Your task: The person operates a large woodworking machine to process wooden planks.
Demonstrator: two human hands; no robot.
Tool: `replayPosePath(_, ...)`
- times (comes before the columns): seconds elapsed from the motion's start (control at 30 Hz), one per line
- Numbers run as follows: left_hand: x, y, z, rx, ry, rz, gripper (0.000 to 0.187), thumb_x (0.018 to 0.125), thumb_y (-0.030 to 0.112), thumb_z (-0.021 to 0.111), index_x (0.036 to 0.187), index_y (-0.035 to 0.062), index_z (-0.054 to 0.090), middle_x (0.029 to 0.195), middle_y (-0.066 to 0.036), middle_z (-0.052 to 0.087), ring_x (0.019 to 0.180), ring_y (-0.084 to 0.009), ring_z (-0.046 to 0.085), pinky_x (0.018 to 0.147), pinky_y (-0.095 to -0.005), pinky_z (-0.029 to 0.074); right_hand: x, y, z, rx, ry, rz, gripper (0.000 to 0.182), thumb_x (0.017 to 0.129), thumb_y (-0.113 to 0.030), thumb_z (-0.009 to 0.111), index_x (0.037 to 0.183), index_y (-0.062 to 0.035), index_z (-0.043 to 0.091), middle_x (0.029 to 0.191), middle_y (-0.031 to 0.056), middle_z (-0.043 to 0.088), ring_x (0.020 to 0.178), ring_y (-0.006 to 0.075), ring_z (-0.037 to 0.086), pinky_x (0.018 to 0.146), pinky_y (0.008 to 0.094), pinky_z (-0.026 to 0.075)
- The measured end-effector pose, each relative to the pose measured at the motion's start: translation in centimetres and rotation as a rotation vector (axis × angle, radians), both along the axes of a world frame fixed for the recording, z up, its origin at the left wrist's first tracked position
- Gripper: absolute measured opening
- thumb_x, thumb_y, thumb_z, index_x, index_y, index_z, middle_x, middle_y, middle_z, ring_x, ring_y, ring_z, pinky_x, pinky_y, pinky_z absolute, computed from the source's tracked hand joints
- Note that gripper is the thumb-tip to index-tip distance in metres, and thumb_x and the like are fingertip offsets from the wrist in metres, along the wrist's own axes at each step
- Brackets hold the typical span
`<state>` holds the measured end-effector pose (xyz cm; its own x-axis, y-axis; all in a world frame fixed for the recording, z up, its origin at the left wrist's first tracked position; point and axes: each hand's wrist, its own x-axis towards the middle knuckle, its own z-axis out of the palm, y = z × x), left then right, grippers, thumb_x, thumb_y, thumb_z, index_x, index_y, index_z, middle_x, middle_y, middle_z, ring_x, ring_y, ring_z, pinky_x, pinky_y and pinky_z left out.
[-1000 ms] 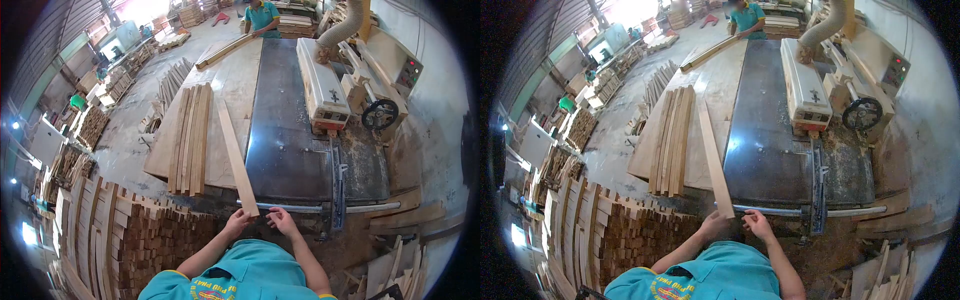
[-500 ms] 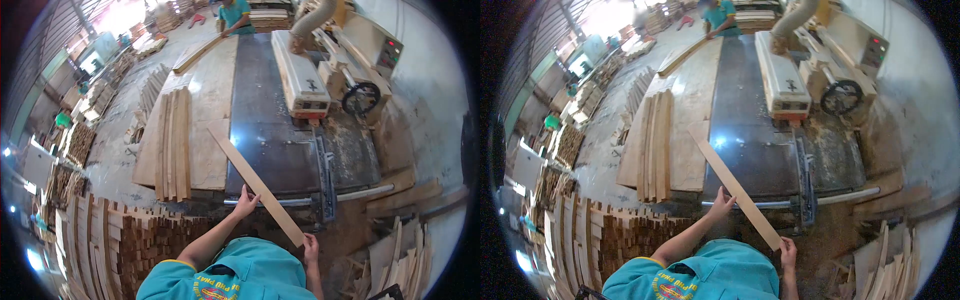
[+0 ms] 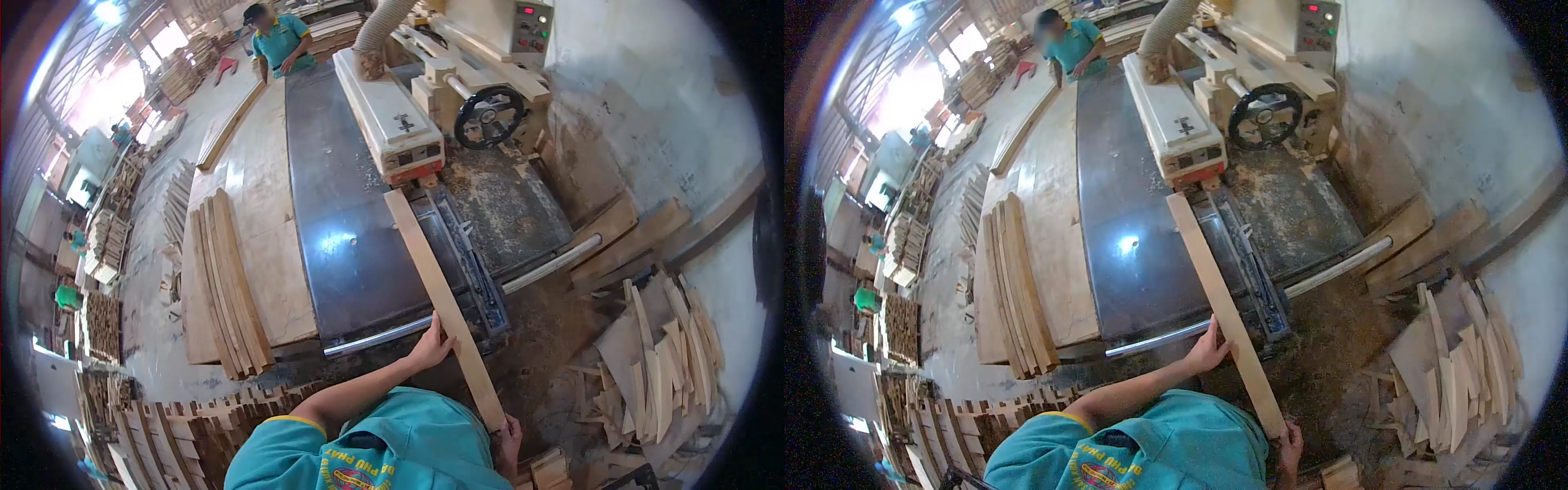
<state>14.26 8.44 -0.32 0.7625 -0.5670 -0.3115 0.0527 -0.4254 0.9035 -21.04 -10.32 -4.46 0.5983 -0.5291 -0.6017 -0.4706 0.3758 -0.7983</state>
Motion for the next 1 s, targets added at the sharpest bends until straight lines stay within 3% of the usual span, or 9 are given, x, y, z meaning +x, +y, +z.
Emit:
replayPosePath(0.1,0.7,-2.0,-0.6,-0.065,-0.157,-0.016,0.091,0.104,0.021,0.057,0.158,-0.0045,-0.012,0.141,-0.032,0.052,0.126,-0.0429,0.058,0.102,-0.0464,0.049,-0.5,-0.1,-1.8,-0.073,0.036,0.012,0.035,0.104,-0.027,0.063,0.131,-0.0046,0.060,0.112,0.0050,0.065,0.086,0.0128,0.062,0.069,0.0286,0.053)
replayPosePath(0.23,1.6,-4.5,-3.0,-0.011,-0.259,-0.022,0.089,0.104,0.023,0.056,0.157,-0.0096,-0.008,0.145,-0.036,0.047,0.129,-0.0470,0.054,0.104,-0.0479,0.047,0.2,-0.4,-2.5,0.033,-0.163,-0.143,0.038,0.103,-0.019,0.060,0.137,-0.0039,0.055,0.115,0.0083,0.064,0.090,0.0181,0.066,0.071,0.0300,0.054)
replayPosePath(0.3,1.8,-5.5,-3.2,0.051,-0.354,0.049,0.091,0.100,0.021,0.060,0.151,-0.0197,-0.003,0.122,-0.033,0.059,0.110,-0.0457,0.061,0.093,-0.0464,0.052,0.8,-0.5,-1.8,0.094,-0.194,-0.204,0.040,0.103,-0.016,0.059,0.140,-0.0036,0.052,0.117,0.0101,0.064,0.092,0.0207,0.068,0.073,0.0310,0.055)
replayPosePath(0.4,2.4,-6.0,-1.2,0.091,-0.172,0.075,0.090,0.099,0.025,0.062,0.149,-0.0232,0.005,0.124,-0.035,0.057,0.112,-0.0459,0.059,0.097,-0.0480,0.049,1.3,-0.8,-2.2,0.089,-0.154,-0.171,0.044,0.102,-0.011,0.057,0.144,-0.0029,0.048,0.123,0.0136,0.063,0.096,0.0258,0.069,0.079,0.0343,0.058)
replayPosePath(0.5,3.5,-6.5,-3.1,0.193,-0.441,0.133,0.090,0.097,0.028,0.064,0.148,-0.0246,0.011,0.122,-0.034,0.059,0.109,-0.0459,0.060,0.097,-0.0486,0.049,2.4,-0.7,-3.2,0.081,-0.204,-0.123,0.044,0.102,-0.008,0.057,0.145,-0.0023,0.047,0.127,0.0147,0.061,0.100,0.0282,0.069,0.085,0.0381,0.059)
replayPosePath(0.6,6.5,-6.5,-2.4,0.248,-0.442,0.122,0.090,0.095,0.030,0.066,0.146,-0.0258,0.015,0.119,-0.034,0.061,0.108,-0.0451,0.060,0.096,-0.0478,0.049,4.8,-0.7,-3.4,0.160,-0.300,-0.110,0.046,0.102,-0.005,0.056,0.147,-0.0038,0.045,0.130,0.0147,0.060,0.105,0.0301,0.069,0.087,0.0409,0.060)
replayPosePath(0.67,8.2,-6.5,-2.2,0.284,-0.430,0.133,0.090,0.095,0.029,0.066,0.146,-0.0263,0.017,0.118,-0.033,0.062,0.108,-0.0448,0.061,0.096,-0.0474,0.049,7.3,-0.8,-2.5,0.140,-0.273,0.017,0.046,0.104,-0.010,0.057,0.147,0.0013,0.043,0.134,0.0176,0.059,0.110,0.0276,0.068,0.091,0.0402,0.057)
replayPosePath(0.8,13.1,-5.9,-2.5,0.301,-0.481,0.162,0.090,0.093,0.029,0.068,0.145,-0.0268,0.020,0.116,-0.032,0.063,0.106,-0.0437,0.061,0.095,-0.0466,0.049,12.7,0.3,-2.1,0.205,-0.286,-0.009,0.046,0.105,-0.011,0.057,0.147,-0.0004,0.040,0.130,0.0185,0.061,0.103,0.0303,0.070,0.090,0.0413,0.059)
replayPosePath(1.0,19.6,-5.0,-2.9,0.301,-0.470,0.177,0.091,0.093,0.030,0.069,0.144,-0.0271,0.021,0.115,-0.032,0.064,0.110,-0.0436,0.061,0.097,-0.0455,0.049,18.1,1.7,-5.5,0.274,-0.353,-0.091,0.033,0.107,-0.015,0.054,0.134,-0.0010,0.042,0.122,0.0186,0.065,0.095,0.0312,0.073,0.079,0.0414,0.062)
